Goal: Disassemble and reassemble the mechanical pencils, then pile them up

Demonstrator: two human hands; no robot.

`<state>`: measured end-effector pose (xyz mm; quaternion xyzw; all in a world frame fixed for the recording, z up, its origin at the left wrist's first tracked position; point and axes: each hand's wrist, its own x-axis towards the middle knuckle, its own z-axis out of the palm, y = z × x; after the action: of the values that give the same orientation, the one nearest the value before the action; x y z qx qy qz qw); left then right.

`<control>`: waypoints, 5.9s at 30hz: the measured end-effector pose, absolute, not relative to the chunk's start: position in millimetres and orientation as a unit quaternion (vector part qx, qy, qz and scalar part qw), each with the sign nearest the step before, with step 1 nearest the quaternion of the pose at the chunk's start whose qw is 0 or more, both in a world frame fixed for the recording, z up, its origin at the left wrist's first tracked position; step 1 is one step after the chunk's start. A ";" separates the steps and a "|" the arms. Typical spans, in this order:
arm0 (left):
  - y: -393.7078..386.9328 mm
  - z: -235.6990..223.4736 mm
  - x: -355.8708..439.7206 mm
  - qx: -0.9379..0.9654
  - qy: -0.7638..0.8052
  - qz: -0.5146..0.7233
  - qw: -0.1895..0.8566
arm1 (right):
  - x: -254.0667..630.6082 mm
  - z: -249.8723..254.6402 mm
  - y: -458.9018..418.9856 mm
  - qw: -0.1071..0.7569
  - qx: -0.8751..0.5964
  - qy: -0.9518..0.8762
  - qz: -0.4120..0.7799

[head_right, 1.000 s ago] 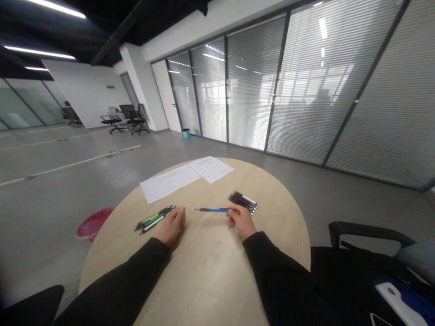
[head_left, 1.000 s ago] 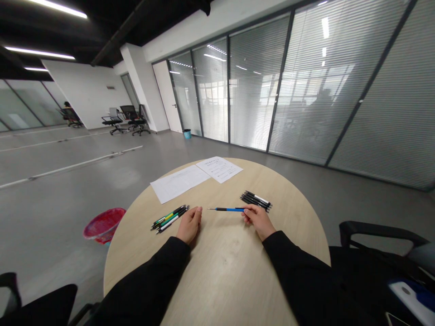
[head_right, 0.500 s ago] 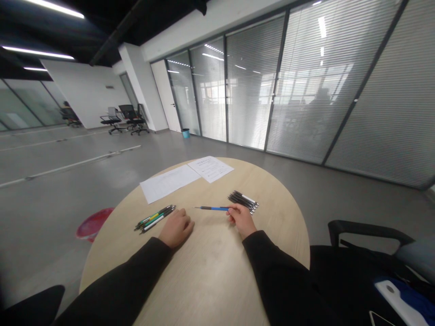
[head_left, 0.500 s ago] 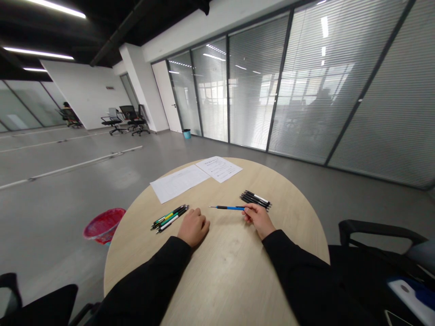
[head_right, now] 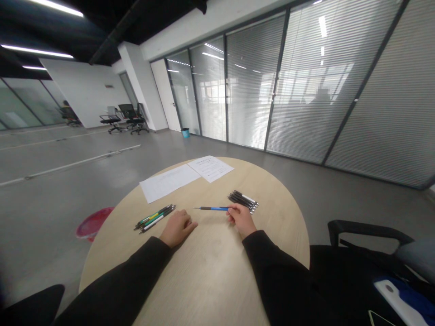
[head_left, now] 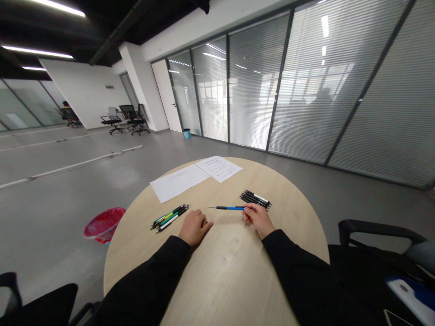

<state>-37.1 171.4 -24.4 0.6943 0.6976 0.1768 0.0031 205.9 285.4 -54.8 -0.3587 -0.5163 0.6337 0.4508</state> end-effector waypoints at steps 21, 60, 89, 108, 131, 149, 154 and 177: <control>169.1 -17.0 -32.0 0.630 0.697 0.329 0.098 | 206.0 -54.5 285.0 0.446 -0.358 -0.524 0.631; 175.3 -22.3 -35.9 0.400 0.551 0.597 0.424 | 206.3 -56.0 285.4 0.447 -0.354 -0.539 0.619; 178.7 -24.4 -43.9 0.384 0.587 0.638 0.319 | 215.0 -62.1 297.1 0.501 -0.404 -0.583 0.496; 176.8 -20.8 -36.8 0.406 0.591 0.614 0.329 | 213.3 -51.3 279.7 0.428 -0.362 -0.765 0.319; 176.6 -20.5 -34.6 0.432 0.575 0.594 0.361 | 214.6 -31.6 262.2 0.220 -0.295 -0.926 0.090; 166.5 -3.8 -17.1 0.539 0.548 0.495 0.406 | 208.3 -29.0 254.1 0.331 -0.261 -0.886 0.193; 165.2 -2.1 -16.3 0.540 0.549 0.488 0.411 | 208.0 -29.2 253.7 0.325 -0.266 -0.889 0.180; 177.5 -17.7 -40.5 0.644 0.660 0.378 0.079 | 202.8 -30.5 247.2 0.200 -0.335 -0.919 0.060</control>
<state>-40.5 177.5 -17.7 0.6443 0.6602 0.3779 0.0792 202.8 247.2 -30.5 -0.3350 -0.9188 0.0602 0.1998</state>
